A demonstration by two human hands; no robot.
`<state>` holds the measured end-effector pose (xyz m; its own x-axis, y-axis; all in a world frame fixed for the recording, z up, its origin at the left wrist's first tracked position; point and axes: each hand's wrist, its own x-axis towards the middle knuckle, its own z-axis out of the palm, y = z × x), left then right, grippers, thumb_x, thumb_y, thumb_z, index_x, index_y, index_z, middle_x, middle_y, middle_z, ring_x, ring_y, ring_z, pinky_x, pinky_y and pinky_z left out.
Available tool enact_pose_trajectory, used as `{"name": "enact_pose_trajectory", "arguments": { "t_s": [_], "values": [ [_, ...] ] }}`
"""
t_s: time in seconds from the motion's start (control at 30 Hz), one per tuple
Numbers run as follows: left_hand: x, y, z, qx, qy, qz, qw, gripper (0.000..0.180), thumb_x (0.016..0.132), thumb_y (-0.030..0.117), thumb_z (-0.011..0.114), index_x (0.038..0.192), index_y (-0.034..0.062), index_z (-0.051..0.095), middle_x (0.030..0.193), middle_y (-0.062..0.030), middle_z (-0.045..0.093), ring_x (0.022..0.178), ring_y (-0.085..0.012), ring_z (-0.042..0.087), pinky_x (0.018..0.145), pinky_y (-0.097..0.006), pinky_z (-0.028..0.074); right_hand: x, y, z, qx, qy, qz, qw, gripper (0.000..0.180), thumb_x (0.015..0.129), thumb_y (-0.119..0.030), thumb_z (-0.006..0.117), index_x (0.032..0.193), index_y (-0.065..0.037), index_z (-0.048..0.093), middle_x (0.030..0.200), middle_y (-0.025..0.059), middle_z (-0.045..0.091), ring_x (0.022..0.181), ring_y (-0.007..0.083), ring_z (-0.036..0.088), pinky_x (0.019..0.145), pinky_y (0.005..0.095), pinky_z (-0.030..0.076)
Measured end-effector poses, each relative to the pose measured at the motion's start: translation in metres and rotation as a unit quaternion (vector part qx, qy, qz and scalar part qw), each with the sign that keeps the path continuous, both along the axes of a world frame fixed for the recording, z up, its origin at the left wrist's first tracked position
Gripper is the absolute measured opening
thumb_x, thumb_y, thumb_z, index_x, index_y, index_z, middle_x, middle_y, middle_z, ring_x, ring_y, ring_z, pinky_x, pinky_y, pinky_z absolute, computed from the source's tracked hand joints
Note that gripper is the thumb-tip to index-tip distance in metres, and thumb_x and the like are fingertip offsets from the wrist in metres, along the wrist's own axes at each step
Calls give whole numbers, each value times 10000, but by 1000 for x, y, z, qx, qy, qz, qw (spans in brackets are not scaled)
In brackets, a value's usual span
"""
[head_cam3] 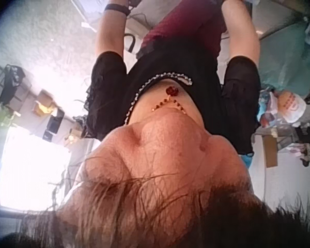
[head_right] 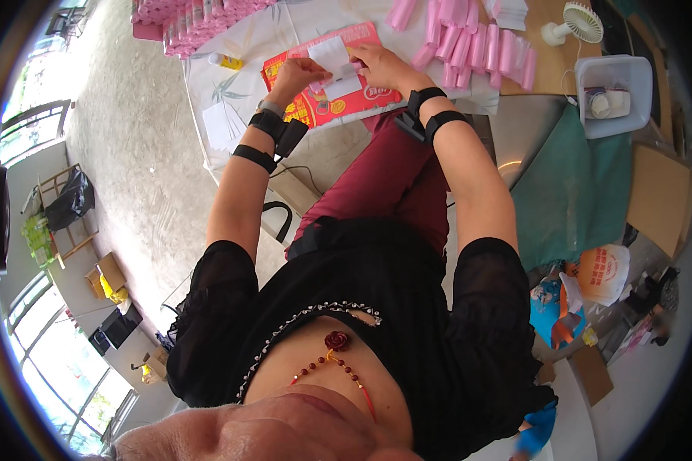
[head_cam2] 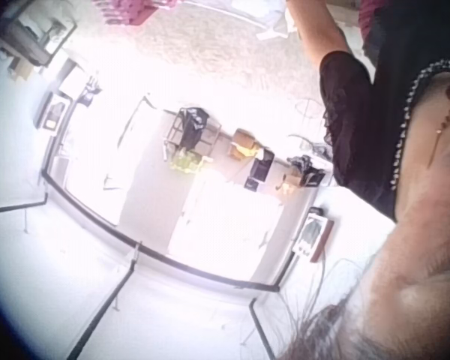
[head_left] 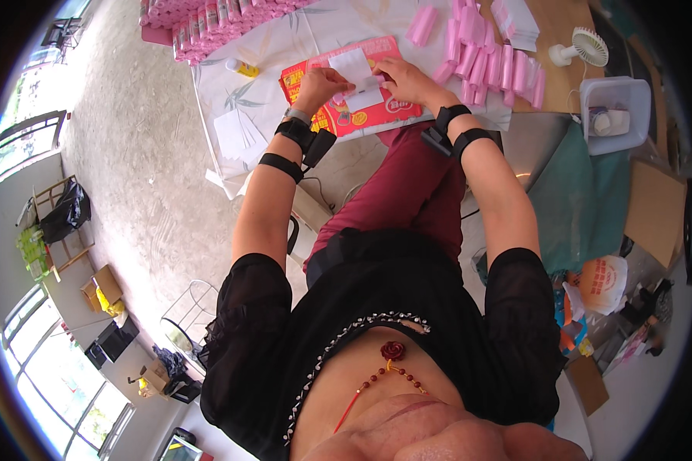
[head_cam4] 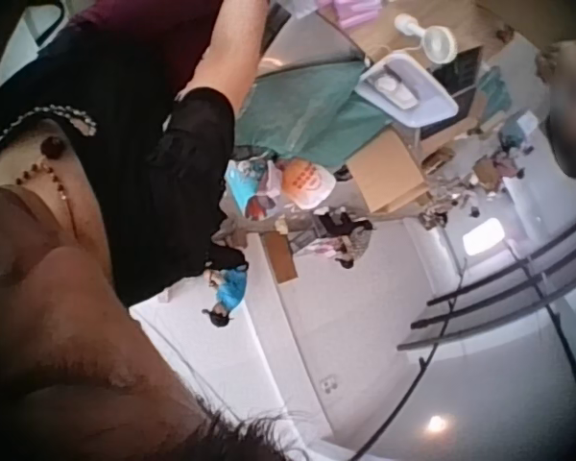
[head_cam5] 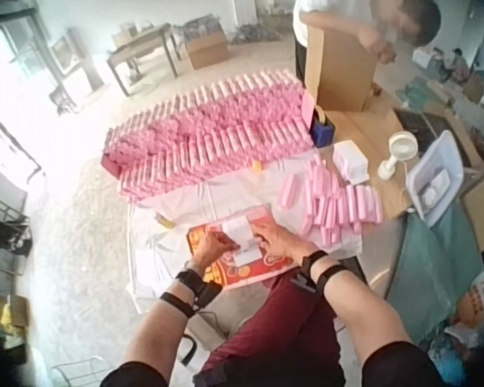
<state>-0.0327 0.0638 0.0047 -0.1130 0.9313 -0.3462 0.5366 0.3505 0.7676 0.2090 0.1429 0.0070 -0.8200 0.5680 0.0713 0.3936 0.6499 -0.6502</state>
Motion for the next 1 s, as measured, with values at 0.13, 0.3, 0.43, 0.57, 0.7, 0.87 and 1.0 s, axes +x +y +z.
{"name": "enact_pose_trajectory", "arguments": {
  "t_s": [0.13, 0.3, 0.43, 0.57, 0.7, 0.87, 1.0],
  "values": [
    [3, 6, -6, -2, 40, -6, 999, 316, 703, 354, 890, 822, 73, 810, 727, -56, 745, 660, -164, 700, 661, -314, 550, -6, -1, -15, -50, 64, -79, 994, 208, 881, -186, 738, 975, -32, 634, 961, 155, 646, 893, 322, 650, 792, 414, 523],
    [6, 6, -8, 23, 64, -21, 997, 351, 684, 376, 892, 810, 63, 796, 747, -89, 746, 694, -189, 713, 685, -337, 558, -20, -10, -35, 28, 121, -175, 977, 248, 816, -226, 791, 858, -47, 625, 838, 155, 664, 852, 362, 650, 756, 448, 513],
    [12, 1, 11, 19, 127, 7, 992, 321, 670, 332, 898, 811, 68, 780, 761, -109, 735, 751, -264, 719, 715, -382, 558, -28, -13, -34, 48, 118, -183, 975, 236, 804, -196, 791, 844, -43, 616, 830, 149, 665, 875, 362, 645, 772, 463, 509],
    [57, -29, 25, 264, 253, -42, 930, 258, 791, 89, 763, 1044, 47, 732, 1083, -160, 686, 1065, -374, 617, 915, -450, 510, -24, -15, -33, 63, 109, -188, 974, 232, 802, -203, 781, 862, -54, 615, 873, 138, 666, 903, 356, 640, 785, 464, 504],
    [86, -50, 25, 288, 290, -86, 909, 501, 801, -39, 621, 1297, 18, 590, 1196, -152, 631, 1166, -356, 561, 996, -440, 474, -25, -13, -26, 23, 96, -185, 978, 214, 802, -218, 770, 867, -65, 635, 915, 152, 663, 951, 362, 632, 838, 464, 499],
    [87, -58, 7, 303, 332, -56, 891, 516, 796, -45, 576, 1306, 33, 592, 1223, -136, 637, 1166, -344, 576, 996, -433, 495, -30, -19, -22, 23, 107, -192, 975, 204, 811, -214, 749, 874, -66, 624, 890, 170, 644, 920, 378, 629, 809, 487, 486],
    [89, -58, 1, 341, 336, -47, 877, 507, 776, -53, 586, 1275, 34, 608, 1214, -134, 646, 1153, -347, 586, 997, -435, 497, -26, -28, -21, 25, 112, -215, 970, 222, 830, -215, 757, 954, -71, 642, 906, 134, 654, 933, 360, 631, 832, 474, 486]
  ]
}}
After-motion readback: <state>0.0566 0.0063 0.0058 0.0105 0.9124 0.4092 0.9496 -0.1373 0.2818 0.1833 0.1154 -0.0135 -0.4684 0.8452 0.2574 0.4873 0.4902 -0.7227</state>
